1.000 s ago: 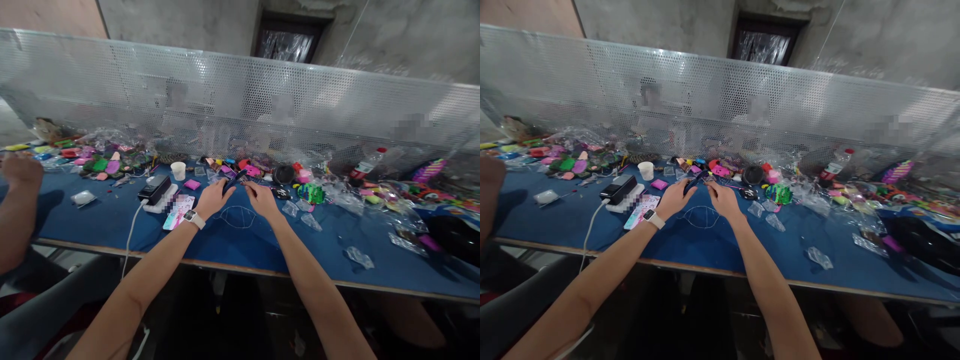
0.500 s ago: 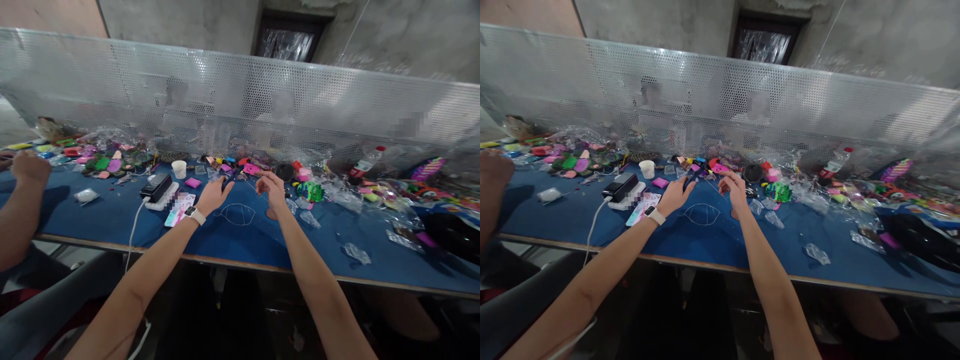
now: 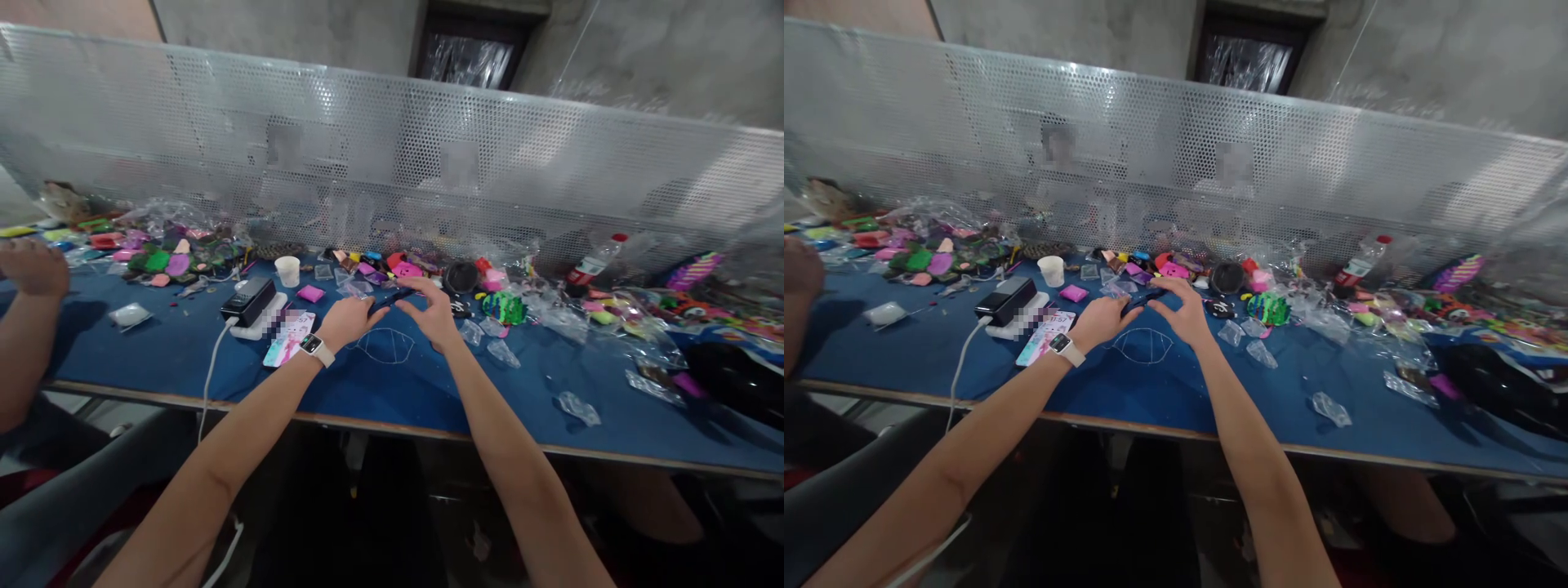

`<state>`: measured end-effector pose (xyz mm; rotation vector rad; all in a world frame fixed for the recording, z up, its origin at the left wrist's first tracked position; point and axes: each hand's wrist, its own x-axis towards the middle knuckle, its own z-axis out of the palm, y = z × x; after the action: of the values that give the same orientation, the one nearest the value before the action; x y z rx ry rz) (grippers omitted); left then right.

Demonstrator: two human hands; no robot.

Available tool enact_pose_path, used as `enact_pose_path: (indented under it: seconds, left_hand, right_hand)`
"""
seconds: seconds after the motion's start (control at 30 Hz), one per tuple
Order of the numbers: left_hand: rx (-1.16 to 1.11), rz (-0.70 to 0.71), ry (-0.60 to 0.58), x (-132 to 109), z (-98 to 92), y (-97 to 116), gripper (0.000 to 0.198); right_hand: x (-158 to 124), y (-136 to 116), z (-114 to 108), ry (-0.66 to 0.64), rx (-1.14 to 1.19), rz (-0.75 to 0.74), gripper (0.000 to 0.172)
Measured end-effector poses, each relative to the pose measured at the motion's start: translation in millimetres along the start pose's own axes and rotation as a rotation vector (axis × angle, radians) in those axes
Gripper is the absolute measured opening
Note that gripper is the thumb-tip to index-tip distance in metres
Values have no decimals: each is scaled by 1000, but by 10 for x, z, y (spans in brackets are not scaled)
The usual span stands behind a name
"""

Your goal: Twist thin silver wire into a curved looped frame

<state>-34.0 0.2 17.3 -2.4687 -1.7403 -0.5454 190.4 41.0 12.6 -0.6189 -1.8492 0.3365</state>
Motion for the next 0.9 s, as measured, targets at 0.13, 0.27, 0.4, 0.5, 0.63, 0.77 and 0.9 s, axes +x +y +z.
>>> enact_pose_path:
  seconds: [0.13,0.27,0.4,0.5,0.63,0.77,0.9]
  left_hand:
    - [6,14,-4,-4,-14,21,62]
    - [23,16,-13,-10,-13,17,63]
    - [63,28,-25,-19,-18,9,66]
    - [85,26,-34,-24,-30,12,69]
    - [109,18,-32,-23,-31,14,72]
    - [99,6,-31,-14,-11,0,72]
    - [98,-30,-20,-6,-14,13,72]
  right_hand:
    - [19,-23,-9,34,-89,-81,10]
    - [30,-8,-6,41,-156,-99,10]
    - [38,11,-17,32,-172,-108,17]
    - [41,18,-31,7,-174,-116,18]
    - [36,11,-49,-18,-195,-126,15]
    - [29,-9,-57,1,-213,-157,13]
    - [29,0,-34,35,-222,-164,16]
